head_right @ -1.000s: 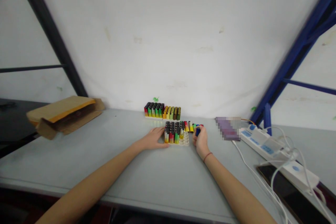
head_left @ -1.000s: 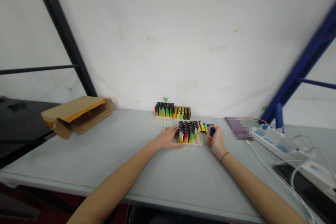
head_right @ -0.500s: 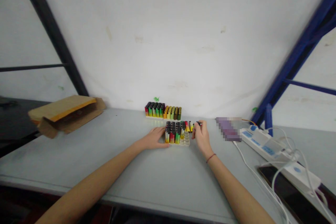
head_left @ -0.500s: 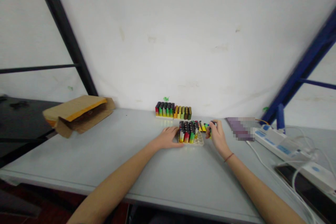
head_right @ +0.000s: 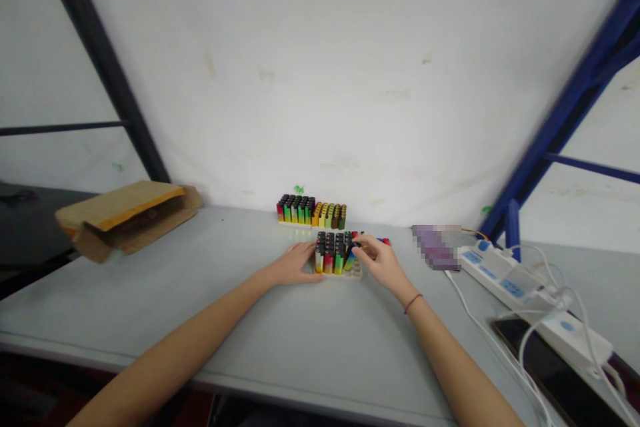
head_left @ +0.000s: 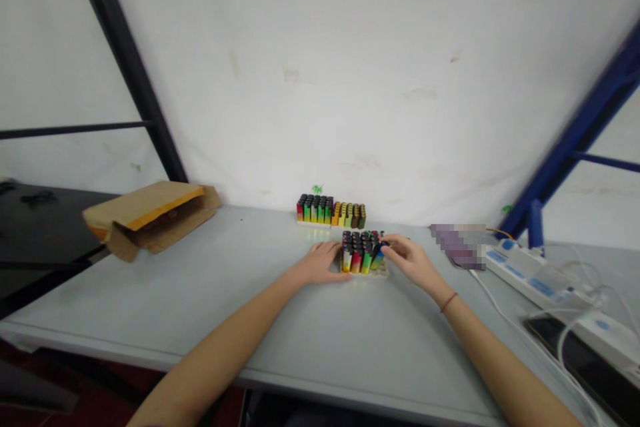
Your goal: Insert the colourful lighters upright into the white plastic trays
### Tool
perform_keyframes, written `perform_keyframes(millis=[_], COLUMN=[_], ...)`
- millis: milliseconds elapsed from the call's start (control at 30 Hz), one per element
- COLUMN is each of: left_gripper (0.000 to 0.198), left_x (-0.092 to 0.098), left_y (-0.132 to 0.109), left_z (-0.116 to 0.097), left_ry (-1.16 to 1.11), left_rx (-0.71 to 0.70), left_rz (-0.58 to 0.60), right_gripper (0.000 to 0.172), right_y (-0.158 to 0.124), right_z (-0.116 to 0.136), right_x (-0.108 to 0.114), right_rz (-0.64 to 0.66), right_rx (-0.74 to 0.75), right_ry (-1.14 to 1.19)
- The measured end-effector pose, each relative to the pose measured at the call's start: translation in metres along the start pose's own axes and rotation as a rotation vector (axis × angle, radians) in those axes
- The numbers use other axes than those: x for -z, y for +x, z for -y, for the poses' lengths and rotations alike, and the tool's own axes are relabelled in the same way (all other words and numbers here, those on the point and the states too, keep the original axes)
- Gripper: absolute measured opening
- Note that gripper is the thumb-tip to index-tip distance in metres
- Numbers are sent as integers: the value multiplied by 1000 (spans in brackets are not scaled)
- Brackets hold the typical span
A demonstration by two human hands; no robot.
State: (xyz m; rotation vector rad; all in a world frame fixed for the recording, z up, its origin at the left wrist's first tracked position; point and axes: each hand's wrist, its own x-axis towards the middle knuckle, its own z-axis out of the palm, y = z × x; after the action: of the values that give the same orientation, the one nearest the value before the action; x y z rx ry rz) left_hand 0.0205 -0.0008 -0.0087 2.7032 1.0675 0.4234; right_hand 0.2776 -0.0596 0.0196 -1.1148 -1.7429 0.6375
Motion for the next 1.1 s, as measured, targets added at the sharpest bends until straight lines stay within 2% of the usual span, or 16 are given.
perform_keyframes(millis=[133, 267, 367, 467, 567, 633, 700, 900, 1100], left_gripper=[85, 84, 83, 84, 84, 83, 83, 83, 85], left_x=[0, 0, 2, 4, 5, 5, 4, 2, 2], left_y=[-1, -1, 0, 0, -1, -1, -1, 0, 0], left_z=[0, 0, -1, -2, -3, -4, -3, -2, 0], left_ry=[-14, -30, -25, -10, -1, 6, 5, -3, -30], left_rx=[7, 1, -1, 11, 12, 11, 13, 15, 5], left_rz=[-5, -8, 2, 19, 17, 16, 19, 11, 6], right_gripper=[27, 31, 32, 33, 35, 36, 36, 30, 18], right_y=[-2, -1, 2, 4, 4, 2, 1, 2, 4], right_z=[5, 10, 4, -15, -36, -46, -52, -65, -75], right_x=[-1, 2, 14, 31, 43, 47, 48, 52, 50], right_rz=[17, 22, -129, -278, -163, -47, 6, -76, -46], right_rx=[33, 17, 2, -55, -124, -173, -243, -353, -311], right_ry=[-147, -120, -223, -533, -808, -880, -918, -987, -1008])
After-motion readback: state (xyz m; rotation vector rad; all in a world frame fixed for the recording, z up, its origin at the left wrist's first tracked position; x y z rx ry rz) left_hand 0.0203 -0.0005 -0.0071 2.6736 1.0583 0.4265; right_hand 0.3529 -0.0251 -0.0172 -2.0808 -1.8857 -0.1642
